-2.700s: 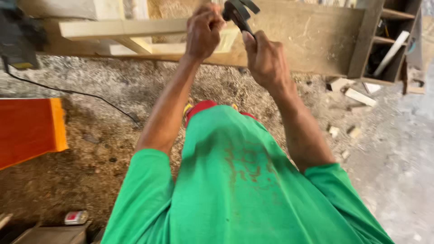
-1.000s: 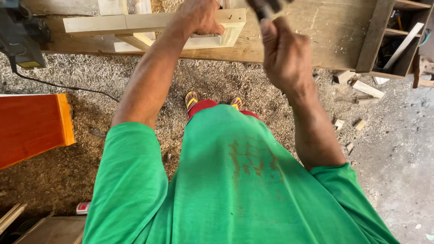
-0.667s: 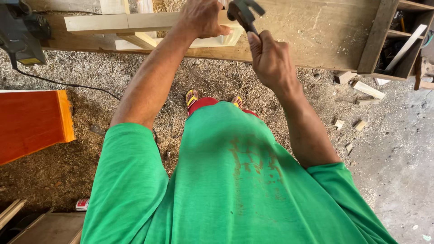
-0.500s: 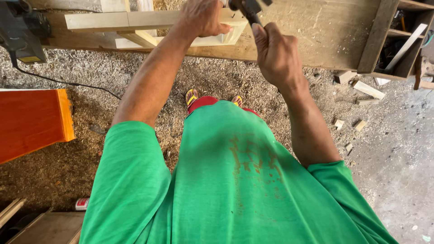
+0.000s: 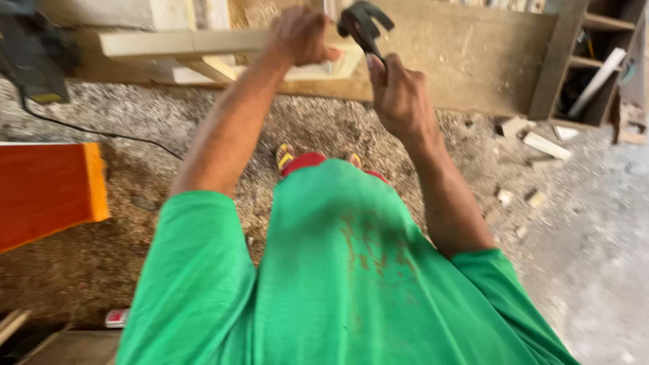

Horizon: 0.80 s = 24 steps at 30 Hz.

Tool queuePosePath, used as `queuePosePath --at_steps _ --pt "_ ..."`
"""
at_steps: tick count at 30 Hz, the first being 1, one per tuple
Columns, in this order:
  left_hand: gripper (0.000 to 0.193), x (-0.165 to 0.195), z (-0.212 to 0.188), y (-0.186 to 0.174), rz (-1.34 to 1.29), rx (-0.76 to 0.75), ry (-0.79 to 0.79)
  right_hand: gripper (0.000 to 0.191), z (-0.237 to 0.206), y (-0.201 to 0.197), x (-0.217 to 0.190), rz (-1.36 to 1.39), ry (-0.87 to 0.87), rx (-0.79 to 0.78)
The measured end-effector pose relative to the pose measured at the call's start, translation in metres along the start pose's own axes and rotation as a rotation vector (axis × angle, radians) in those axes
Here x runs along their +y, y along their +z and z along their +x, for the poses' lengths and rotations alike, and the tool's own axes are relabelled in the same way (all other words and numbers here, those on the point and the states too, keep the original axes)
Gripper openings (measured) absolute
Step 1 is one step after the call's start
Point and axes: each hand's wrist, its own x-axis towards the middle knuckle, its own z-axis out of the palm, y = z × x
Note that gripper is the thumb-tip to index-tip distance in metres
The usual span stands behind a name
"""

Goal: The person picks up a small wooden frame and places it on the workbench, takes nails from a compartment box, and hammers nails into the frame joints using a claw hammer, repositioning the frame between nails.

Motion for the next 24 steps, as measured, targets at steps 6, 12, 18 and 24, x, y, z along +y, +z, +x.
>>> queuePosePath --at_steps 6,12,18,24 --pt "0.068 -0.002 -0.002 -0.002 0.012 0.102 0.117 0.042 -0.01 -0.003 0.001 0.084 -0.001 0.044" --pt "0.071 -0.002 -0.001 -0.002 0.074 0.042 0.109 0.043 0.001 -0.008 -0.013 0.011 0.123 -0.064" --pt "0.071 -0.004 -0.003 0.001 0.1 -0.041 0.062 0.059 -0.061 -0.062 0.005 0.708 0.098 0.308" --pt "0.063 0.004 -0.006 -0.011 0.054 -0.11 -0.024 0.046 -0.03 0.0 0.004 -0.039 0.051 0.154"
